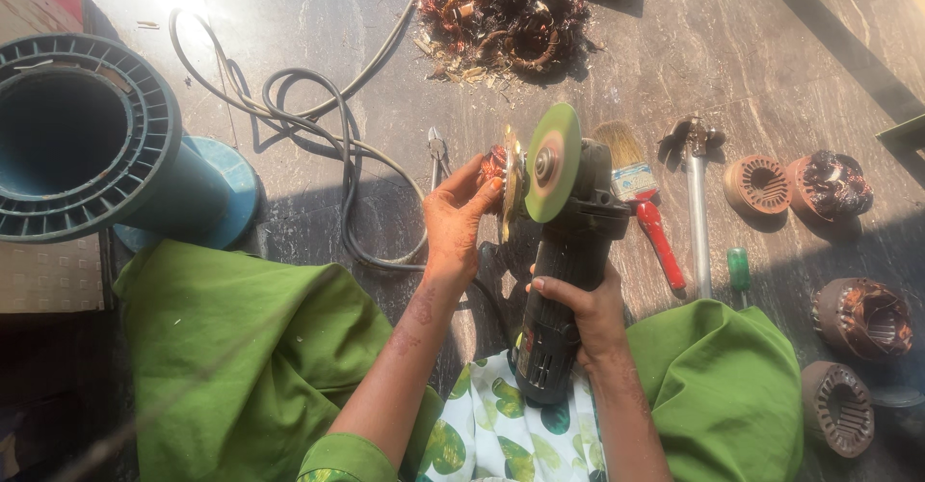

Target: The person sits on the floor and uses an angle grinder to grind the copper windings of a motor stator. They then use a brush to sweep away debris and pliers to pull out remaining wire fragments.

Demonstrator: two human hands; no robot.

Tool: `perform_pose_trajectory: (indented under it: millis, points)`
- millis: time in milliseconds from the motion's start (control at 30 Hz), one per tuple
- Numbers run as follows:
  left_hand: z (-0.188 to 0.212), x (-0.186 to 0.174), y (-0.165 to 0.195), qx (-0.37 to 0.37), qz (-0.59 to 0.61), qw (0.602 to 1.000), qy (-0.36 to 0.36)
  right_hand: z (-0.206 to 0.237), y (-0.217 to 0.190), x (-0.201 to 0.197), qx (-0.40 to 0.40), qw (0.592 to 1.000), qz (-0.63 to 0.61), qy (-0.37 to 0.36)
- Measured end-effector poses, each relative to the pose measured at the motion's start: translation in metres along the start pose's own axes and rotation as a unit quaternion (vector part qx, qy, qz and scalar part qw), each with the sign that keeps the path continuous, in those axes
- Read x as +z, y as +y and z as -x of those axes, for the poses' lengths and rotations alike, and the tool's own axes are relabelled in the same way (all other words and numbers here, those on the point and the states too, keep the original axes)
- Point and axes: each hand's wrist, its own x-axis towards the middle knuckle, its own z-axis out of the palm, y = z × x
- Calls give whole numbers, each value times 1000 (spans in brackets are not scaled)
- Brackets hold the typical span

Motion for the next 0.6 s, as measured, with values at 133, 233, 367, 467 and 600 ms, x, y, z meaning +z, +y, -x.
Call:
perform_pose_trajectory:
  millis: [133,233,367,467,600]
  points:
    - [-2,1,-1,-3,-8,1000,13,0,1,0,-7,1000,-1,-1]
    - [-2,0,-2,-2,-6,1000,10,-1,2,-1,-12,1000,-4,-7]
    - [-1,0,-2,1,0,1000,9,0,3,-2,-11,1000,-5,-8]
    - [-2,0,-1,1,2,1000,9,0,3,-2,-15,1000,-1,-8]
    - [-2,1,-1,-4,-6,1000,16,-1,3,-1,-13,1000,-4,-3]
